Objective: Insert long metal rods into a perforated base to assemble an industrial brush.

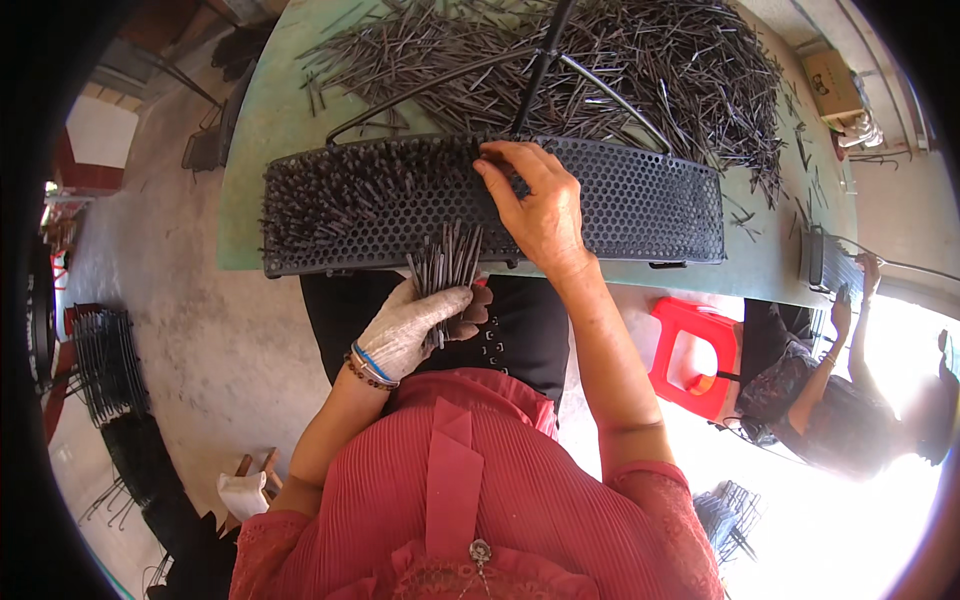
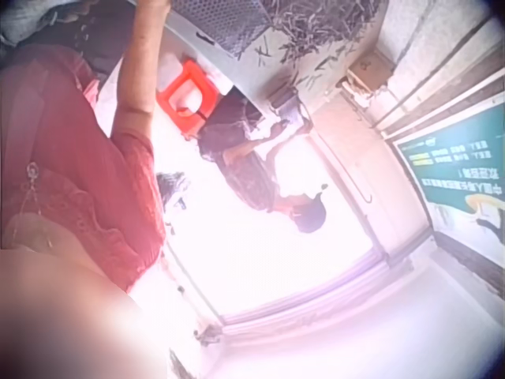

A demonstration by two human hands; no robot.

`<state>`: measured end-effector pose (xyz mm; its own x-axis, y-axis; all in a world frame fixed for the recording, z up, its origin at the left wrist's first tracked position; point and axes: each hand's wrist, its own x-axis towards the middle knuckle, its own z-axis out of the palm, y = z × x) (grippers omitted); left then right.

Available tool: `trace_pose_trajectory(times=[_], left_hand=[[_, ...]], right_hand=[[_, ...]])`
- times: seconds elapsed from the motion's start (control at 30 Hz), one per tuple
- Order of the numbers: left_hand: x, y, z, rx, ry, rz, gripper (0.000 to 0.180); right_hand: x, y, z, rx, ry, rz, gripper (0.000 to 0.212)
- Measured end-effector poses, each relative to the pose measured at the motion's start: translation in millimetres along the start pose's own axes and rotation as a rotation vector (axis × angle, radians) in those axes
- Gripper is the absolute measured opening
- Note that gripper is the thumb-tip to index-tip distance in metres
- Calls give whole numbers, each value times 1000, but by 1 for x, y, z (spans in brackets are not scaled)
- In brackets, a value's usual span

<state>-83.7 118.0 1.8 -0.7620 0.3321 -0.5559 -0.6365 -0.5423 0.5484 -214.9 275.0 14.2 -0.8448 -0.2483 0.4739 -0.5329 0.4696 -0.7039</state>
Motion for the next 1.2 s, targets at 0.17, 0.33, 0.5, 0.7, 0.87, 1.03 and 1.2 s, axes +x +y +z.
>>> trace_pose_trajectory(times=[0.17, 0.33, 0.5, 0.7, 0.87, 1.03, 1.2], left_hand=[[-2, 0, -1, 4, -19, 18, 33], [-6, 3, 3, -33, 17, 82, 29], [-8, 7, 8, 1, 24, 170, 29], [-17, 2, -3, -28, 80, 101, 31], [-21, -3, -8, -41, 78, 74, 31], [-23, 5, -5, -28, 100, 60, 32], [-22, 2, -14, -74, 74, 70, 31]], right_hand=[[-1, -2, -1, -46, -4, -78, 13], [-9, -22, -19, 143, -130, 207, 19], [-30, -29, -15, 412, -440, 533, 27], [-13, -29, -17, 567, -350, 570, 21], [5, -42, 7, 401, -61, 270, 22], [14, -36, 27, 301, -78, 211, 22], [12, -30, 30, 266, -62, 178, 21]])
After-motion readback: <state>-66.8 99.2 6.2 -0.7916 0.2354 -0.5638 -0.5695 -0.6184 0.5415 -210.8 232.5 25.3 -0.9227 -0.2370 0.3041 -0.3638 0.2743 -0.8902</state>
